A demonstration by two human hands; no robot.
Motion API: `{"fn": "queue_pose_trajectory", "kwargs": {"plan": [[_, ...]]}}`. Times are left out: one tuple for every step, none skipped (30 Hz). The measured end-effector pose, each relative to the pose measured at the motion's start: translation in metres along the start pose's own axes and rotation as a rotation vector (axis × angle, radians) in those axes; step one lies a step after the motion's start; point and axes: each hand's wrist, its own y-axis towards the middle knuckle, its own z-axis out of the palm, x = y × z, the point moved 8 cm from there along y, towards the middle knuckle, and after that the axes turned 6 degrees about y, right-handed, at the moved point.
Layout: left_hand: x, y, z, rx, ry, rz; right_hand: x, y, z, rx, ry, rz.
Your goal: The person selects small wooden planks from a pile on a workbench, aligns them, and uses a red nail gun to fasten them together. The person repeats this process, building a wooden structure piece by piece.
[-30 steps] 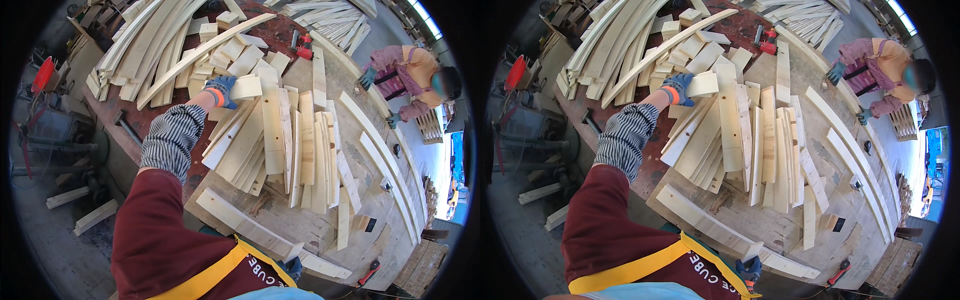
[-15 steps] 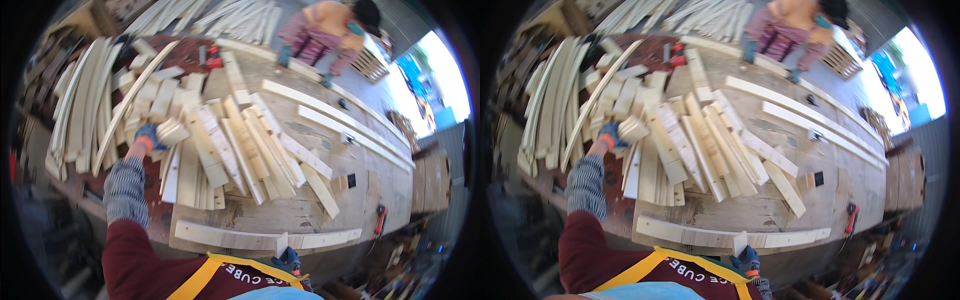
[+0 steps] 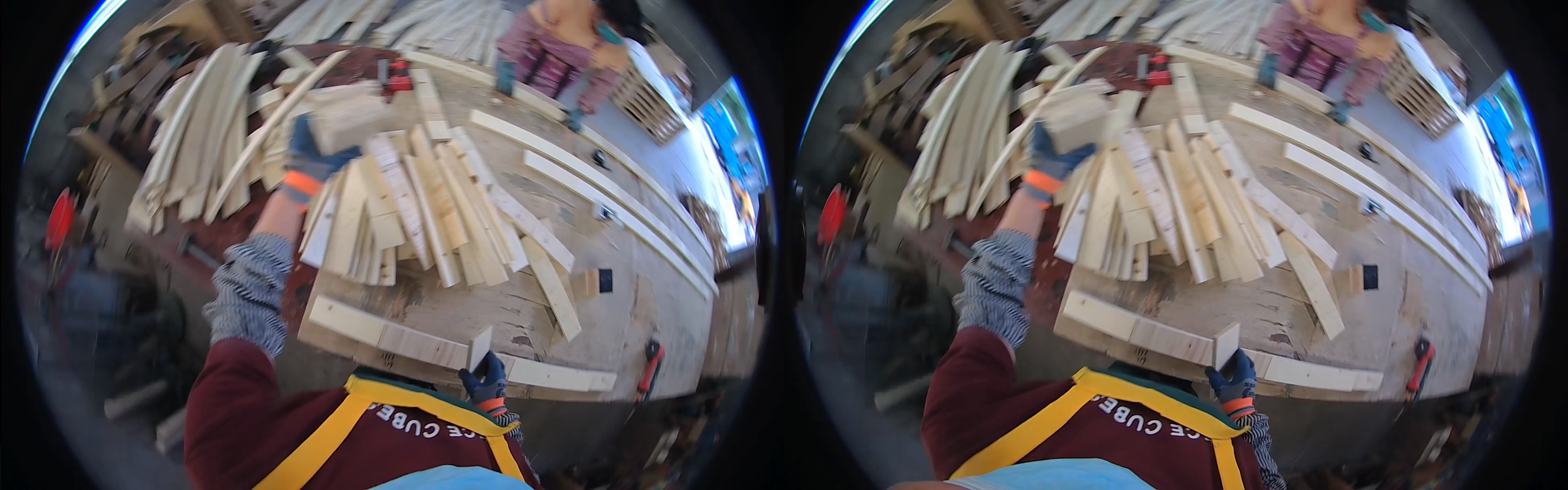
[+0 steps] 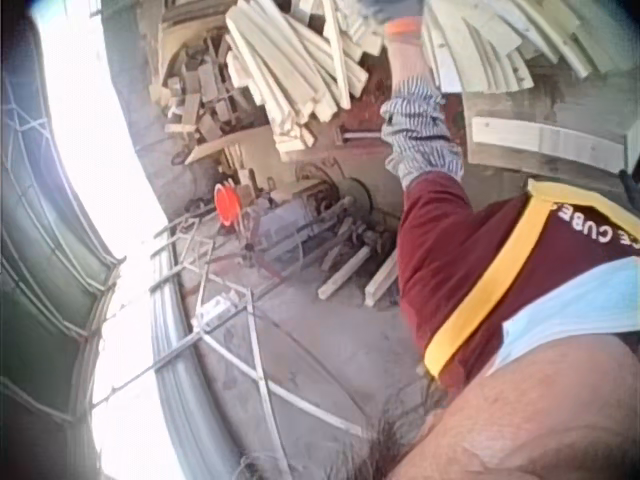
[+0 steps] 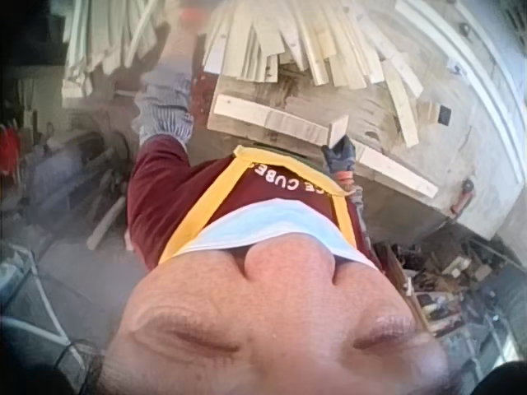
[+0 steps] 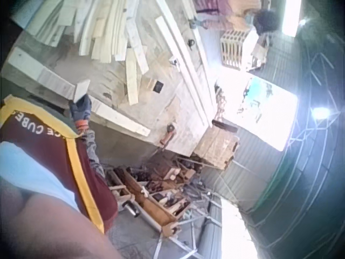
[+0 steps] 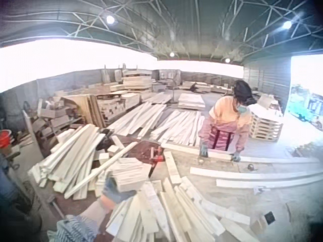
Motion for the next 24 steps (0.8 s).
{"fn": "queue_pose_trajectory", "kwargs": {"plan": [[-0.043,-0.008,0.0,-0.001,-0.063,0.129,0.005,-0.001,-0.005,0.03,0.013,-0.015],[-0.06,-0.025,0.009,0.084,-0.319,-0.017,0.011,0.002,-0.012,0.034,0.024,-0.037],[-0.074,-0.041,0.02,0.224,-0.114,0.043,0.019,0.002,-0.022,0.01,0.052,-0.093],[-0.118,-0.055,0.014,0.231,-0.082,0.158,0.024,-0.003,-0.031,-0.024,0.074,-0.137],[-0.158,-0.073,0.011,0.235,-0.055,0.269,0.024,-0.01,-0.042,-0.054,0.089,-0.171],[-0.147,-0.104,0.019,0.325,-0.459,-0.167,0.02,-0.01,-0.042,-0.001,0.297,-0.129],[-0.15,-0.142,0.029,0.335,-0.789,-0.474,0.017,-0.006,-0.037,0.061,0.503,-0.081],[-0.154,-0.183,0.039,0.323,-0.983,-0.741,0.011,-0.005,-0.031,0.129,0.708,-0.026],[-0.163,-0.213,0.046,0.258,-1.051,-0.816,-0.001,-0.005,-0.03,0.085,0.813,0.003],[-0.156,-0.262,0.06,0.279,-1.027,-1.046,-0.004,-0.004,-0.025,0.126,0.817,0.044],[-0.145,-0.304,0.07,0.334,-0.993,-1.115,-0.002,-0.003,-0.019,0.166,0.823,0.084],[-0.149,-0.337,0.074,0.401,-0.939,-1.247,-0.002,-0.001,-0.013,0.192,0.821,0.128],[-0.154,-0.363,0.076,0.355,-0.957,-1.296,0.015,0.002,-0.003,0.293,0.745,0.037],[-0.153,-0.386,0.074,0.383,-0.909,-1.349,0.028,0.002,0.011,0.385,0.712,0.053],[-0.159,-0.398,0.071,0.427,-0.865,-1.344,0.039,0.005,0.024,0.452,0.585,0.029],[-0.163,-0.407,0.064,0.468,-0.819,-1.339,0.049,0.007,0.04,0.518,0.457,0.004],[-0.16,-0.416,0.059,0.419,-0.862,-1.392,0.067,0.007,0.049,0.439,0.259,-0.154],[-0.153,-0.425,0.055,0.366,-0.906,-1.44,0.091,0.005,0.062,0.355,0.059,-0.314],[-0.142,-0.433,0.05,0.307,-0.952,-1.493,0.127,-0.004,0.074,0.407,-0.088,-0.357],[-0.134,-0.436,0.047,0.267,-1.114,-1.503,0.143,-0.008,0.087,0.35,-0.086,-0.382],[-0.132,-0.427,0.039,0.233,-1.283,-1.502,0.152,-0.008,0.101,0.349,-0.1,-0.416],[-0.128,-0.417,0.03,0.198,-1.452,-1.494,0.161,-0.006,0.117,0.348,-0.114,-0.449],[-0.129,-0.405,0.018,0.195,-1.618,-1.41,0.171,-0.005,0.135,0.361,-0.116,-0.471],[-0.111,-0.403,0.002,0.17,-1.494,-1.417,0.181,-0.006,0.156,0.376,-0.115,-0.489]]}}
